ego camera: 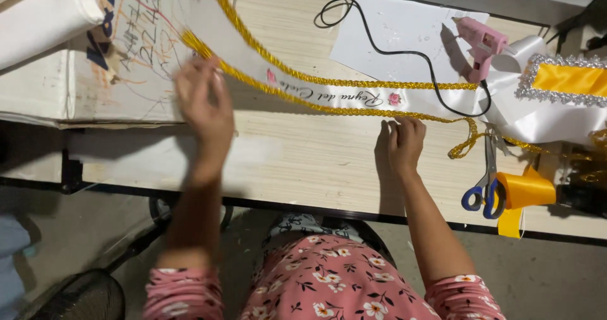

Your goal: The person decorates a white sash with gold trim by applying hot glue along the edges and pressing a gold beaded trim onto it. They use a pink glue gun to apply adhesive and their hands to smooth the trim in place.

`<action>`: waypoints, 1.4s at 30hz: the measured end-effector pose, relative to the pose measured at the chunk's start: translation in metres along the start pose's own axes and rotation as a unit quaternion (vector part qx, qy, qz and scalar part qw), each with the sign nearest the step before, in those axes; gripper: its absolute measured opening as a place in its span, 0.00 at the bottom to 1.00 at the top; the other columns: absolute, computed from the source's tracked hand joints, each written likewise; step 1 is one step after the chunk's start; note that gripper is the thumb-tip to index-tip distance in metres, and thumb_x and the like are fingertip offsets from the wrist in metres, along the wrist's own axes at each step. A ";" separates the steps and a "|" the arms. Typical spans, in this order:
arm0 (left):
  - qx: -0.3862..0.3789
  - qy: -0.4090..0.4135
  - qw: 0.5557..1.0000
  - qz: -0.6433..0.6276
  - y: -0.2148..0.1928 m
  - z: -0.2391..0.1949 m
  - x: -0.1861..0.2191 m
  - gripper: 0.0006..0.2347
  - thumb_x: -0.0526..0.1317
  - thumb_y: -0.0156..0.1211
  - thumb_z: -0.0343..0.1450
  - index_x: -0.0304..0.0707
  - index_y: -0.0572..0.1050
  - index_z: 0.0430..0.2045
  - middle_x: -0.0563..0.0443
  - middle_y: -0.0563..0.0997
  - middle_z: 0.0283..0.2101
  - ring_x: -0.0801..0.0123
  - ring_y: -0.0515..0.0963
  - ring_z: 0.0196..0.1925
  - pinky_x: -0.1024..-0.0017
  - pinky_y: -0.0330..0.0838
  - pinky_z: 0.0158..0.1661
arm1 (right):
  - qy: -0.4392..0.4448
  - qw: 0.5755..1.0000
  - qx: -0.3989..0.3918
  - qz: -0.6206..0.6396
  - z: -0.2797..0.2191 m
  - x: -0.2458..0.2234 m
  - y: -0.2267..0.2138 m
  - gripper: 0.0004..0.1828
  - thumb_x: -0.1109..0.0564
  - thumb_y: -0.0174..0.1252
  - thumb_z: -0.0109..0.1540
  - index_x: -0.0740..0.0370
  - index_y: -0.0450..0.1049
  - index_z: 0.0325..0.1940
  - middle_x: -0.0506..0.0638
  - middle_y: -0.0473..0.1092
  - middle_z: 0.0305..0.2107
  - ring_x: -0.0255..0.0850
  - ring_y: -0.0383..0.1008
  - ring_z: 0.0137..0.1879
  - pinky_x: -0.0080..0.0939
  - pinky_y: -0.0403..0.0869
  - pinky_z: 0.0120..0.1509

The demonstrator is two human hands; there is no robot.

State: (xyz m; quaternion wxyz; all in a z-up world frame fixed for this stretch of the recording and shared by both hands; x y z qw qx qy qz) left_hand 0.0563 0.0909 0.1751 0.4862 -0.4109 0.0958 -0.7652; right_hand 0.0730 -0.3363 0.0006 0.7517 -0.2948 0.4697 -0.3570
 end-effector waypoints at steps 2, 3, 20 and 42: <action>-0.005 -0.001 1.000 0.009 -0.012 0.026 -0.003 0.10 0.28 0.56 0.80 0.30 0.78 0.55 0.49 0.71 0.56 0.63 0.76 0.56 0.68 0.77 0.53 | -0.010 1.000 -0.008 -0.021 0.002 0.000 -0.006 0.13 0.63 0.63 0.67 0.62 0.74 0.56 0.57 0.67 0.55 0.55 0.65 0.62 0.53 0.67 0.65; -0.008 -0.004 1.000 0.020 -0.017 0.039 -0.005 0.10 0.29 0.55 0.82 0.31 0.78 0.57 0.46 0.70 0.57 0.65 0.77 0.55 0.71 0.79 0.50 | -0.021 0.999 -0.019 -0.041 0.003 0.000 -0.008 0.16 0.62 0.65 0.66 0.60 0.73 0.57 0.57 0.66 0.59 0.56 0.62 0.65 0.58 0.63 0.69; -0.120 -0.018 0.988 0.101 -0.016 0.058 -0.035 0.10 0.27 0.60 0.80 0.22 0.76 0.55 0.40 0.68 0.59 0.62 0.78 0.59 0.77 0.82 0.51 | -0.037 0.992 -0.073 -0.099 0.021 0.002 -0.001 0.22 0.56 0.69 0.63 0.58 0.73 0.60 0.53 0.68 0.60 0.52 0.63 0.68 0.57 0.60 0.68; -0.107 -0.029 0.994 0.004 -0.039 0.075 0.090 0.14 0.30 0.64 0.82 0.26 0.73 0.62 0.44 0.66 0.59 0.70 0.80 0.46 0.78 0.81 0.41 | -0.129 0.970 -0.029 0.202 0.105 -0.256 0.098 0.29 0.50 0.73 0.55 0.65 0.69 0.51 0.56 0.70 0.44 0.52 0.68 0.49 0.51 0.66 0.52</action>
Point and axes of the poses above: each hand's wrist, its own z-axis towards the middle knuckle, its own y-axis out of the palm, x = y × z, the point moved 6 cm from there along z, towards the middle knuckle
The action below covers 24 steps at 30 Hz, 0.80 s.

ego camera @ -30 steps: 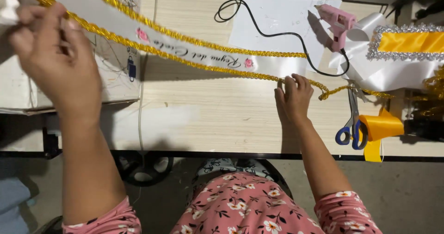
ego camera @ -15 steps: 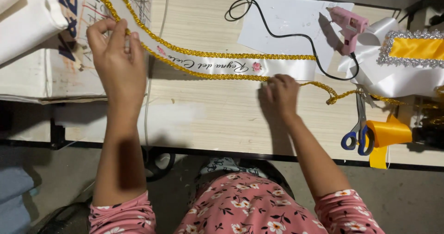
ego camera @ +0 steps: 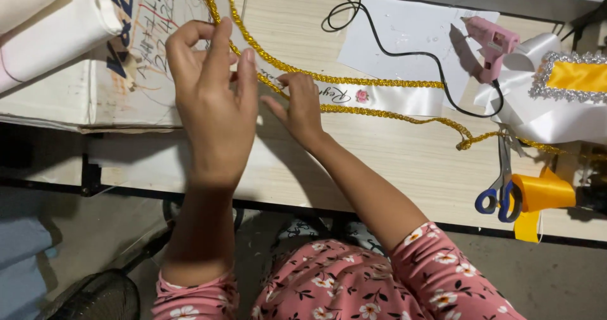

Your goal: The person decorates a white sash with gold trim by applying hot glue along the edges and pressing a gold beaded trim onto it. They use a pink glue gun to apply adhesive and their hands to smooth the trim in place.

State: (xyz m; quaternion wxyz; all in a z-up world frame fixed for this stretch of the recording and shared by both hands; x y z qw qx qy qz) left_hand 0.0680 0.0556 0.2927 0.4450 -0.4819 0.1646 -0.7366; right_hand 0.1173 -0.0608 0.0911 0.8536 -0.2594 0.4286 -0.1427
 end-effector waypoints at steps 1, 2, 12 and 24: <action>0.001 0.000 1.000 0.000 -0.001 -0.001 -0.001 0.14 0.30 0.64 0.82 0.26 0.73 0.62 0.44 0.66 0.59 0.70 0.80 0.46 0.78 0.81 0.41 | -0.001 1.000 0.000 0.000 0.000 0.003 0.002 0.29 0.50 0.73 0.55 0.65 0.69 0.51 0.56 0.70 0.44 0.52 0.68 0.49 0.51 0.66 0.52; 0.004 0.005 1.000 -0.007 -0.002 -0.003 -0.002 0.13 0.30 0.63 0.83 0.26 0.72 0.62 0.44 0.65 0.59 0.72 0.80 0.47 0.80 0.82 0.41 | 0.022 1.000 0.007 -0.001 -0.003 0.009 0.002 0.21 0.53 0.72 0.59 0.62 0.70 0.48 0.53 0.71 0.42 0.49 0.69 0.49 0.49 0.66 0.54; 0.035 0.008 0.998 0.054 0.007 -0.014 -0.044 0.15 0.29 0.62 0.81 0.24 0.71 0.62 0.43 0.64 0.59 0.71 0.78 0.47 0.78 0.82 0.48 | 0.051 0.990 -0.055 0.118 -0.004 0.009 -0.056 0.07 0.58 0.69 0.63 0.60 0.78 0.42 0.47 0.76 0.37 0.42 0.72 0.47 0.43 0.70 0.54; -0.081 0.102 0.980 0.151 0.016 -0.034 -0.013 0.08 0.37 0.64 0.83 0.41 0.79 0.55 0.47 0.68 0.65 0.60 0.67 0.68 0.61 0.66 0.70 | 0.082 0.987 -0.045 0.133 -0.006 0.010 -0.091 0.07 0.61 0.69 0.62 0.59 0.81 0.44 0.49 0.74 0.38 0.43 0.70 0.49 0.42 0.72 0.51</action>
Point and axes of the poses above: each hand's wrist, its own z-axis towards the middle knuckle, its own y-axis out of the palm, x = y × z, the point moved 6 cm from there along z, towards the middle knuckle
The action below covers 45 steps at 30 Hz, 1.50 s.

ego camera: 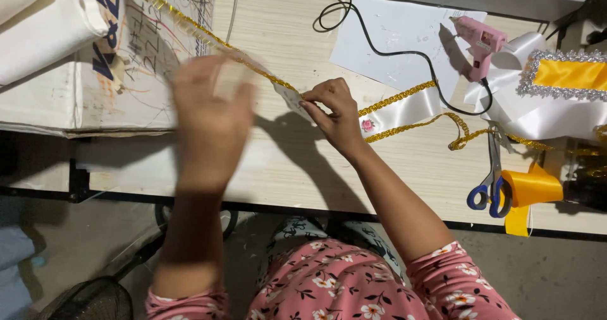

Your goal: The person decorates a white sash with gold trim by applying hot glue along the edges and pressing a gold beaded trim onto it. They use a pink glue gun to apply adhesive and their hands to smooth the trim in place.

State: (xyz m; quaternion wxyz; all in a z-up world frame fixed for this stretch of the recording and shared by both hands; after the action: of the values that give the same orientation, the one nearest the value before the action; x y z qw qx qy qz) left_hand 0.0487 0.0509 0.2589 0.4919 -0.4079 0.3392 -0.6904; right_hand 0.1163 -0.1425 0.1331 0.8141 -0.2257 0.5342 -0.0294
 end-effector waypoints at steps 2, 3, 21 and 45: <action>0.018 0.128 0.991 0.015 0.032 0.002 0.013 0.09 0.38 0.64 0.81 0.46 0.80 0.55 0.53 0.71 0.67 0.60 0.60 0.73 0.55 0.54 0.71 | -0.020 1.000 0.001 -0.018 0.001 -0.006 -0.005 0.07 0.62 0.70 0.62 0.60 0.81 0.43 0.48 0.74 0.37 0.43 0.70 0.49 0.43 0.71 0.52; 0.038 0.254 0.966 0.029 0.047 -0.002 0.026 0.10 0.39 0.64 0.79 0.52 0.81 0.55 0.59 0.74 0.69 0.60 0.53 0.77 0.49 0.42 0.73 | -0.041 0.999 0.002 -0.035 0.001 -0.010 -0.008 0.07 0.63 0.70 0.61 0.60 0.80 0.42 0.48 0.74 0.37 0.44 0.70 0.49 0.44 0.71 0.52; -0.083 0.240 0.967 0.013 0.071 0.033 0.039 0.00 0.36 0.67 0.69 0.43 0.83 0.29 0.58 0.80 0.36 0.67 0.78 0.58 0.21 0.36 0.70 | -0.024 0.999 -0.014 -0.038 0.005 -0.025 -0.025 0.08 0.63 0.71 0.60 0.62 0.79 0.41 0.48 0.75 0.35 0.44 0.71 0.46 0.43 0.72 0.50; -0.072 0.266 0.961 0.007 0.067 0.026 0.033 0.03 0.34 0.67 0.73 0.46 0.83 0.33 0.62 0.78 0.37 0.72 0.77 0.58 0.26 0.38 0.72 | -0.015 0.998 -0.056 -0.032 0.002 -0.022 -0.027 0.06 0.64 0.71 0.60 0.64 0.79 0.38 0.49 0.74 0.33 0.43 0.72 0.43 0.41 0.71 0.46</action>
State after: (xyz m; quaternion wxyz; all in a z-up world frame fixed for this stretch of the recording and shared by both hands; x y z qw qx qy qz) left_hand 0.0930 -0.0014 0.2190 0.3582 -0.2417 0.5093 -0.7442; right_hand 0.1143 -0.1595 0.1633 0.8067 -0.2885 0.5152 -0.0225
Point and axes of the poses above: each hand's wrist, its own z-axis towards the middle knuckle, its own y-axis out of the palm, x = y × z, the point moved 6 cm from there along z, towards the middle knuckle
